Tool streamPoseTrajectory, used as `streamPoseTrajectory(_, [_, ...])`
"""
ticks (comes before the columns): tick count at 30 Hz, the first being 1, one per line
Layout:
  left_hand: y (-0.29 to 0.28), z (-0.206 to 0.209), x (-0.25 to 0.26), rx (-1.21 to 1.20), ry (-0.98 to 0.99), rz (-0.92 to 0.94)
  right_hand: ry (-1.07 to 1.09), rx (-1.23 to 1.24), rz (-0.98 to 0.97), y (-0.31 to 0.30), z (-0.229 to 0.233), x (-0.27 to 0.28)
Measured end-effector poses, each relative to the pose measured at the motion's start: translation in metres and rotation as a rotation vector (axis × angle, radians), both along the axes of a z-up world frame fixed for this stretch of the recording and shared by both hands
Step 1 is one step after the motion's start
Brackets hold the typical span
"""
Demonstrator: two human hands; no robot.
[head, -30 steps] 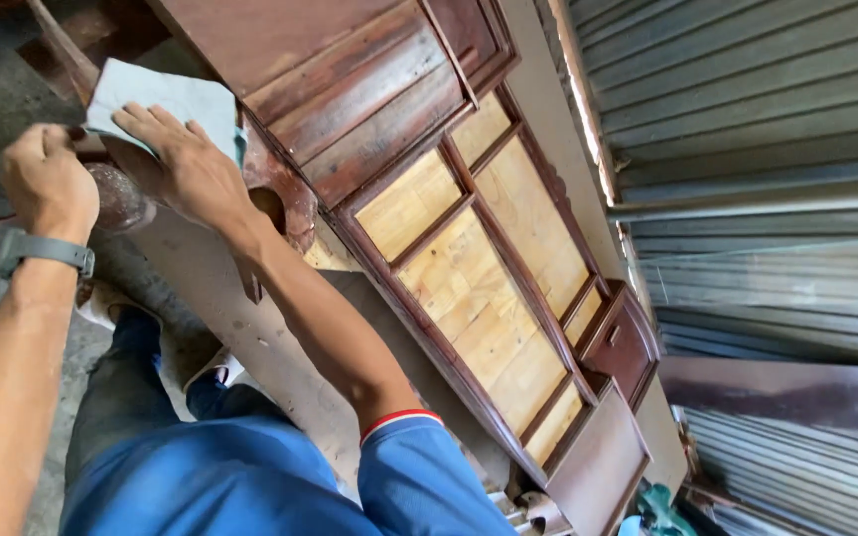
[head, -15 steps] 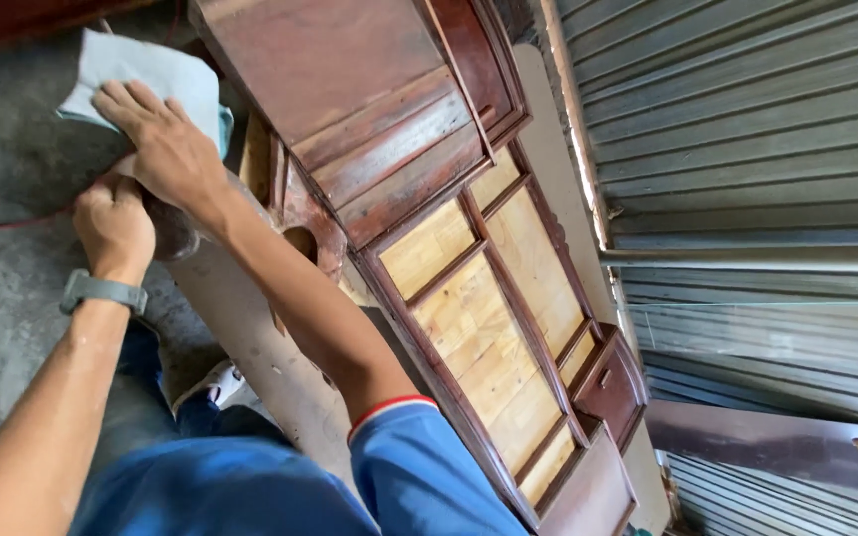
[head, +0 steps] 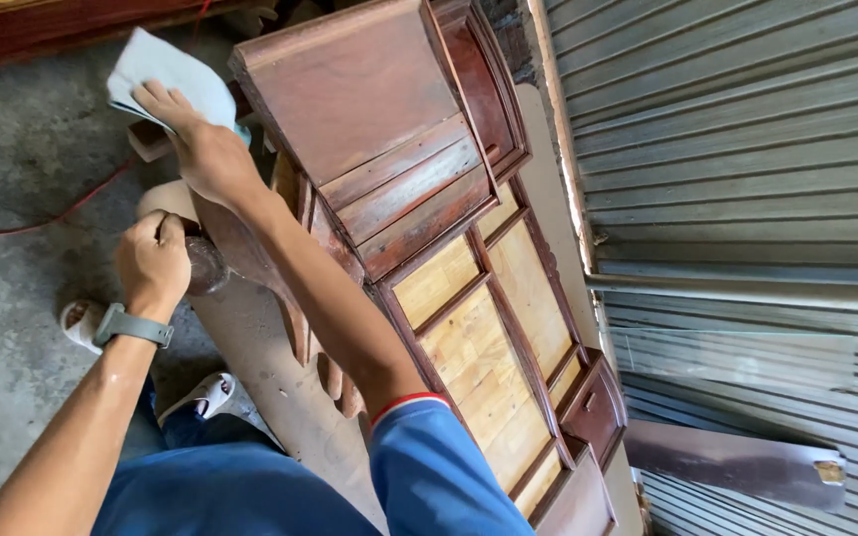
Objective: The person wipes different parts of a large wooden cabinet by hand using a cloth.
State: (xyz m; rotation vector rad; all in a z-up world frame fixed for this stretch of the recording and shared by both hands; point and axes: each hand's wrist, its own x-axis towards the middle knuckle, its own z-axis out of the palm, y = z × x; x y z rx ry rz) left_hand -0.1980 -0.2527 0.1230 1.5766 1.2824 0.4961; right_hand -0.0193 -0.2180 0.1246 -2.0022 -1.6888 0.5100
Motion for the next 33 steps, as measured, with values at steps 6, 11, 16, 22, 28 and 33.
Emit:
streamPoseTrajectory(6, [-0.005,-0.012,0.008,0.023,-0.042,0.01,-0.055,-0.057,0.028,-0.084,0.053,-0.014])
streamPoseTrajectory(11, [-0.003,-0.005,0.007,0.082,-0.036,-0.009,-0.046,-0.121,-0.121,0.007,0.015,0.002])
streamPoseTrajectory(16, [0.001,-0.004,0.004,0.049,-0.03,-0.052,-0.129,-0.333,-0.014,-0.061,0.062,0.006])
streamPoseTrajectory(22, [-0.002,-0.009,0.009,0.066,-0.014,-0.022,-0.192,-0.123,-0.054,0.023,0.031,-0.01])
streamPoseTrajectory(28, [0.002,0.0,0.001,0.007,-0.064,-0.041,-0.273,-0.219,0.032,-0.047,0.046,-0.001])
streamPoseTrajectory(33, [-0.001,-0.018,0.006,0.078,0.02,-0.019,-0.268,-0.194,0.069,-0.048,0.082,-0.028])
